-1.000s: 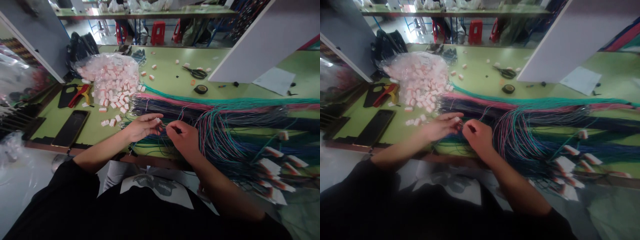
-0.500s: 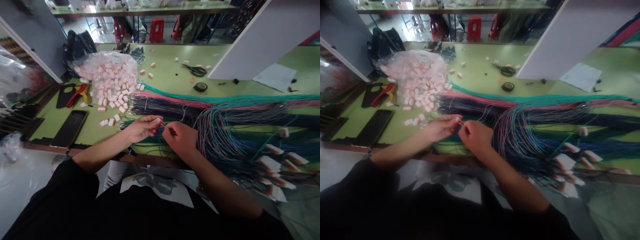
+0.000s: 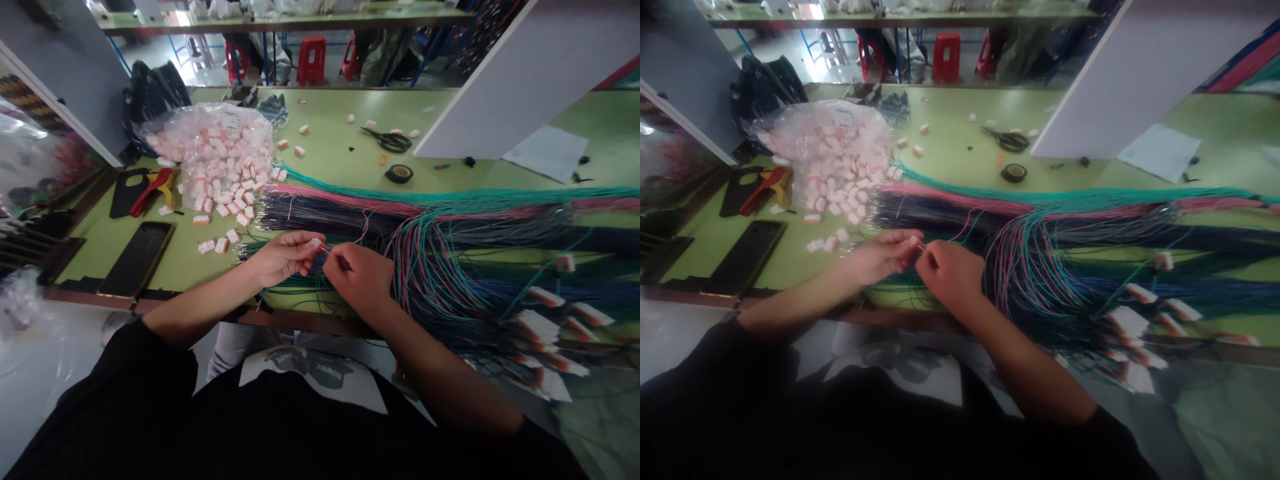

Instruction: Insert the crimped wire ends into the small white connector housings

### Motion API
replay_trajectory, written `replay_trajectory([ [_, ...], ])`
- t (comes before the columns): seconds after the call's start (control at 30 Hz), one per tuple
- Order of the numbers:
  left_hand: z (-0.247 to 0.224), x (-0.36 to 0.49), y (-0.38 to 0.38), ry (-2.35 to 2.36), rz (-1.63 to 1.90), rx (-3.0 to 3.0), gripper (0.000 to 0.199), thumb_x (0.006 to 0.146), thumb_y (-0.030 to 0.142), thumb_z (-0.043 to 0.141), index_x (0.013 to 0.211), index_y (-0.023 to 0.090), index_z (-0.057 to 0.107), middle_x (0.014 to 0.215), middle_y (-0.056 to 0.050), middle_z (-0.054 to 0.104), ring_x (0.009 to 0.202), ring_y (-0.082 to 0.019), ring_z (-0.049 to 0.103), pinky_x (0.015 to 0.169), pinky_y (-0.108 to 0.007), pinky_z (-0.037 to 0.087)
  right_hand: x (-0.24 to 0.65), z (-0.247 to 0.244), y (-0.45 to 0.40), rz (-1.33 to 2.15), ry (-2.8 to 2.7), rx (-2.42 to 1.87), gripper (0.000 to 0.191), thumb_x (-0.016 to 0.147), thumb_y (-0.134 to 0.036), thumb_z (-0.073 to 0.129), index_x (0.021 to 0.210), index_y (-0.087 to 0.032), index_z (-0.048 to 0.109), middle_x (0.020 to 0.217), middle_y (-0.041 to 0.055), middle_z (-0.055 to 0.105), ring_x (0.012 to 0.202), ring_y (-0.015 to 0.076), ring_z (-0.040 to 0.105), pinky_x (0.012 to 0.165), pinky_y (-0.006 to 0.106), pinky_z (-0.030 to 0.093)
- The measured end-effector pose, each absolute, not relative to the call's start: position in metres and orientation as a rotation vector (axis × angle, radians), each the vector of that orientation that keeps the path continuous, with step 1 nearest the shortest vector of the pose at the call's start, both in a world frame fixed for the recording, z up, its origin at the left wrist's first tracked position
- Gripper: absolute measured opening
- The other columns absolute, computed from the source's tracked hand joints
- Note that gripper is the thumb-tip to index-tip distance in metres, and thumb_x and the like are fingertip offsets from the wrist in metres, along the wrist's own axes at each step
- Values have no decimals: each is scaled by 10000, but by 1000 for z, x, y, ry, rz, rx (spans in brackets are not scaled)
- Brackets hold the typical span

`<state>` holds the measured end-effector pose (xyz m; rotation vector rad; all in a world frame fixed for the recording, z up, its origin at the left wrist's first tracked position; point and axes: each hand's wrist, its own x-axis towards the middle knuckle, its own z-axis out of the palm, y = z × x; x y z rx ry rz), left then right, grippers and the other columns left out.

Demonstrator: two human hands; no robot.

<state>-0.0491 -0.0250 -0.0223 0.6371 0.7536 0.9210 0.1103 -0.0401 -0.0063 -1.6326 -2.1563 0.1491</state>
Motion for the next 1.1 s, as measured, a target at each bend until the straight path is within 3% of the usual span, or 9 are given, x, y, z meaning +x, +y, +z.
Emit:
replay_trajectory([
  [0.37,-30,-50,-26,749,944,745,245,679,183,815,890,122,706,679,24,689,453,-42,564,441,-161,454,111,-3,-40,244,-2250,-1633,232,796,-254,446,600,-195,557,595,10,584,592,125,479,550,266,208],
  [0.87,-33,-45,-28,826,898,639,127,740,131,763,859,106,724,587,11,640,463,-66,569,426,-165,458,107,0,-40,142,-2444,-1700,274,870,-243,429,694,-202,635,744,52,706,687,165,588,534,292,186],
  [1.1,-31,-44,-29,901,972,719,175,732,161,775,891,115,717,620,26,654,459,-52,554,460,-178,477,120,-9,-29,574,-2124,-1574,201,826,-288,514,849,-220,702,833,25,739,771,175,654,674,275,399],
])
